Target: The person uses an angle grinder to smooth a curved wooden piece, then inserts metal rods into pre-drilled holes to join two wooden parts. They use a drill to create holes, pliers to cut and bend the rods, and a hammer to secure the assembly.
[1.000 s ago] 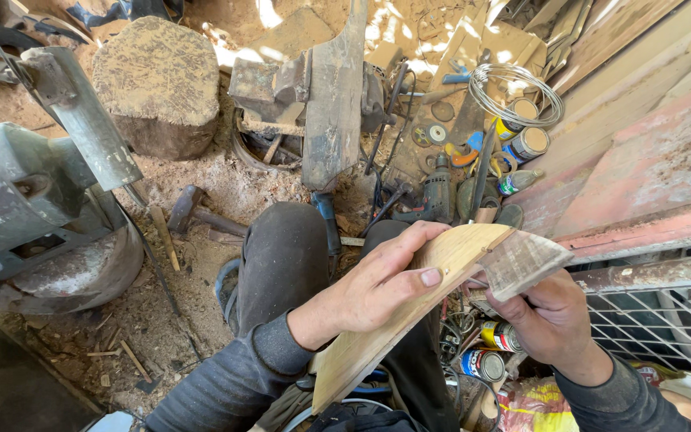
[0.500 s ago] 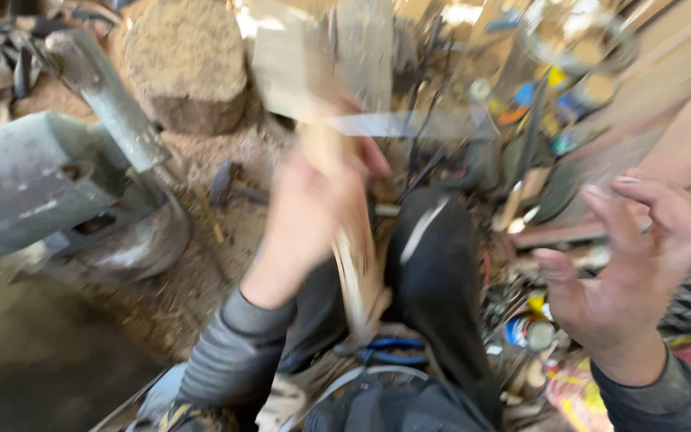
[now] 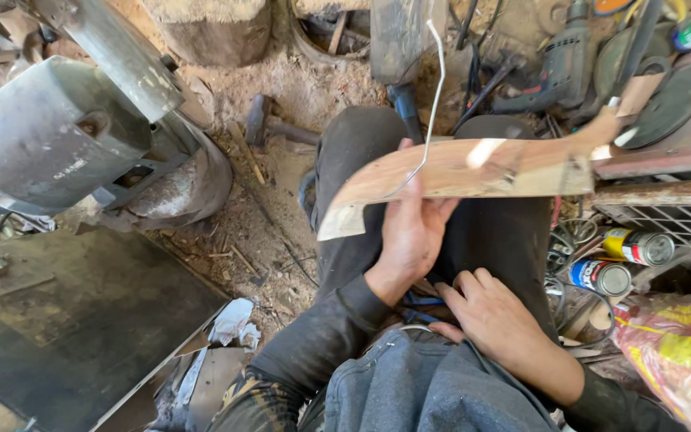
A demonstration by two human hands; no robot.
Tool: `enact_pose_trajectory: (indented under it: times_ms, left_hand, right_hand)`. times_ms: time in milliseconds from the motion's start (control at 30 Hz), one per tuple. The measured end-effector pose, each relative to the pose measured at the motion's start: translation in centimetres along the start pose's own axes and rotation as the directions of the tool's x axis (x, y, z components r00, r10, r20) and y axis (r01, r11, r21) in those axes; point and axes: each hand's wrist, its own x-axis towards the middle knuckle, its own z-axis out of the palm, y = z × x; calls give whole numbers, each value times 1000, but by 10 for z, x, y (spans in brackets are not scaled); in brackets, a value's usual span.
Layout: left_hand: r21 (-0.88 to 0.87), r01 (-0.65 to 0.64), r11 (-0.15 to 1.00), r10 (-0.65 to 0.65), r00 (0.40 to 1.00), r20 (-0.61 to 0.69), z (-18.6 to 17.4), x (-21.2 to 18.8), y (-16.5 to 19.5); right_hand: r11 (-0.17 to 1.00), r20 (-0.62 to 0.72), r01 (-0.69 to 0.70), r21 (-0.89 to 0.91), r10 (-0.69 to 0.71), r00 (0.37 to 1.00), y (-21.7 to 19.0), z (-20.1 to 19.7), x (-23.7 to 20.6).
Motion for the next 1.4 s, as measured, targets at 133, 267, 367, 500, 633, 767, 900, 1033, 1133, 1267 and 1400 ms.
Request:
enact_pose_trajectory:
  times_ms: [133, 267, 367, 500, 633, 767, 900, 1033, 1133, 1267, 1400]
  left_hand:
    - [135, 296, 946, -301, 953, 23, -30, -5, -6]
    - [518, 497, 696, -544, 836, -71, -34, -34, 20]
    - [903, 175, 393, -407, 914, 0, -22, -74, 53]
    - [996, -69, -62, -43, 997, 67, -4, -97, 99]
    - [888, -309, -340, 171, 909, 381, 11, -79, 129]
    - [856, -446, -261, 142, 860, 490, 29, -58, 138]
    - [934, -355, -40, 129, 925, 357, 41, -56, 128]
    - [905, -425, -19, 98, 900, 425, 44, -60, 117]
    - [895, -443, -56, 106, 888, 447, 44, -55, 115]
    - [944, -308, 115, 66, 951, 302, 48, -41, 121]
    - [903, -351, 247, -83, 921, 380, 45, -22, 126]
  right_hand:
    - [993, 179, -113, 25, 107, 978, -1, -4, 8]
    - [994, 195, -90, 60, 77, 978, 0, -6, 13]
    - [986, 250, -123, 109, 93, 964, 3, -2, 12]
    - [939, 51, -85, 333, 72, 996, 9, 4, 6]
    - [752, -183, 23, 659, 130, 974, 12, -5, -10]
    - [640, -137, -66, 766, 263, 955, 6, -15, -13]
    - [624, -99, -171, 763, 373, 922, 2, -16, -1]
    - [668, -446, 64, 741, 419, 791, 9, -28, -11]
    - [553, -436, 101, 827, 519, 735, 15, -40, -22]
    - [387, -147, -60, 920, 482, 864, 11, -35, -16]
    - [30, 226, -261, 965, 409, 884, 1, -4, 12]
